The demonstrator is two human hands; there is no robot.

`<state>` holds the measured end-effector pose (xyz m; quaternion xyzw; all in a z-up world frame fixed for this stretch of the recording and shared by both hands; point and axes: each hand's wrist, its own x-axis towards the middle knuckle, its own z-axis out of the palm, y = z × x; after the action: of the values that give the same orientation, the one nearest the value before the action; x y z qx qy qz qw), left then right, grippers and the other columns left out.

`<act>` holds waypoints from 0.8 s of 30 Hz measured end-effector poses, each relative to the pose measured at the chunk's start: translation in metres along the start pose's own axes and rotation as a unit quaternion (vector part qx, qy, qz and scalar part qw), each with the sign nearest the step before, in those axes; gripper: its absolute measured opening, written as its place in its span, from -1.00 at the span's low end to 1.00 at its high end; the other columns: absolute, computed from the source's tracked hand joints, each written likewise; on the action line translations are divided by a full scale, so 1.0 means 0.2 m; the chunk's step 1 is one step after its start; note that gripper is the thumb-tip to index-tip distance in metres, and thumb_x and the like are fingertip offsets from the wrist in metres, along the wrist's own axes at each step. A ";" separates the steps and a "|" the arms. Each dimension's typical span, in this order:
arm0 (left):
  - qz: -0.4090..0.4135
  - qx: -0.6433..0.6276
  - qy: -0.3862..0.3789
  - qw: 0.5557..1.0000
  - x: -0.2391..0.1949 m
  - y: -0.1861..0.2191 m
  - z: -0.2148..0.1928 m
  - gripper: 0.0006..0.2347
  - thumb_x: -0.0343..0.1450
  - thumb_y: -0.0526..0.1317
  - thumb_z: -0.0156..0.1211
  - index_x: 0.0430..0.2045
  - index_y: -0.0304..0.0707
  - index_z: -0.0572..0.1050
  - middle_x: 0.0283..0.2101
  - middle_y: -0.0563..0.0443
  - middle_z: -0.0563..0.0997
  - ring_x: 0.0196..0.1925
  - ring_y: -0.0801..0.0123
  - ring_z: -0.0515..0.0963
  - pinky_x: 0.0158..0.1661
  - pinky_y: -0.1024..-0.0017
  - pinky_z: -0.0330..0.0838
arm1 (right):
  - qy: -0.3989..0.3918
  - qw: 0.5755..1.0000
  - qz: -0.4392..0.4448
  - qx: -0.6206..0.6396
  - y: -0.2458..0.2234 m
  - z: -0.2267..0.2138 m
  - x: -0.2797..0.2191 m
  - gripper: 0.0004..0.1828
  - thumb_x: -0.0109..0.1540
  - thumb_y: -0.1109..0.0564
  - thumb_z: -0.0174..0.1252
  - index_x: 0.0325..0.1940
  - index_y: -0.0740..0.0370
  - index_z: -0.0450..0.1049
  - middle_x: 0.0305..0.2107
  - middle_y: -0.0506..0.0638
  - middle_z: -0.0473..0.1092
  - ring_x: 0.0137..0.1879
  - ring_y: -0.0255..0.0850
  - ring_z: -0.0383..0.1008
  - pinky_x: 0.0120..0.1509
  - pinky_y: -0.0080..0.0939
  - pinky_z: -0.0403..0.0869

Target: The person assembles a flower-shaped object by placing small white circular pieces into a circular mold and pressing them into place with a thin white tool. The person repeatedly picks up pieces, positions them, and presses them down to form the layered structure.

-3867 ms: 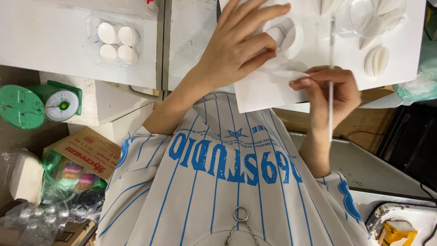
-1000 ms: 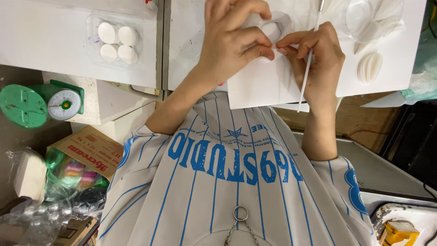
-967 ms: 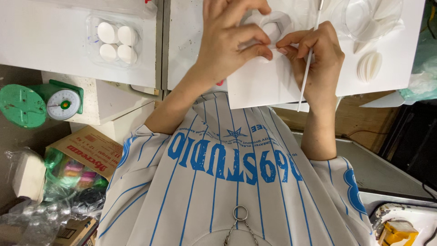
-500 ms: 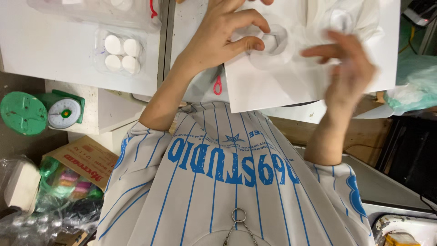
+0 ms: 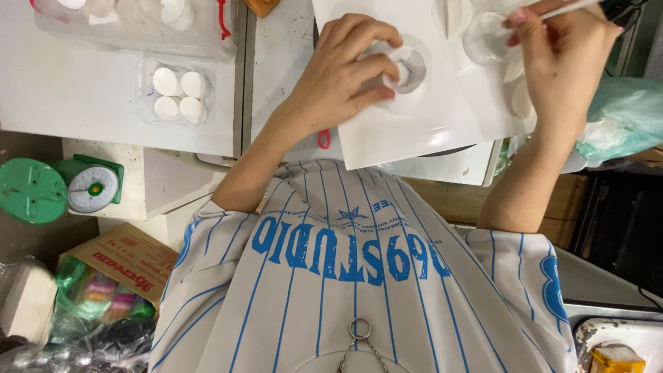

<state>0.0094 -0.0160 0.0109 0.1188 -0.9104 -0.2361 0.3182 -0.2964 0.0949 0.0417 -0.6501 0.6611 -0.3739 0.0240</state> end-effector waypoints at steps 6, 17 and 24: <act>-0.052 -0.020 0.044 0.997 0.01 0.07 0.12 -0.25 0.26 -0.04 0.68 0.28 -0.11 0.29 0.38 0.00 0.31 0.43 0.12 0.29 0.40 0.11 0.19 | 0.123 0.990 -0.062 0.002 0.00 0.03 -0.14 -0.85 0.53 0.28 0.22 -0.10 0.40 0.60 -0.34 0.11 0.59 -0.42 -0.21 0.37 -0.35 -0.24 0.21; -0.076 -0.022 0.066 0.995 -0.05 0.07 0.19 -0.31 0.36 -0.19 0.63 0.33 -0.08 0.26 0.34 0.09 0.43 0.37 0.25 0.42 0.33 0.26 0.23 | 0.146 0.975 0.002 0.168 -0.29 0.26 -0.56 -0.62 0.52 -0.06 0.12 -0.07 0.36 0.54 -0.32 0.13 0.54 -0.22 -0.22 0.43 -0.21 -0.33 0.40; -0.079 -0.025 0.063 0.995 -0.04 0.08 0.18 -0.33 0.37 -0.18 0.64 0.32 -0.05 0.29 0.35 0.14 0.43 0.35 0.32 0.42 0.31 0.31 0.24 | 0.125 0.985 -0.008 0.117 -0.34 0.28 -0.56 -0.63 0.50 -0.07 0.13 -0.06 0.31 0.59 -0.28 0.08 0.62 -0.18 -0.17 0.35 -0.17 -0.29 0.34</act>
<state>-0.0080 0.0140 -0.0100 0.1971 -0.8699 -0.2754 0.3585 -0.1933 0.1756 -0.0140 -0.5960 0.6057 -0.5269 0.0140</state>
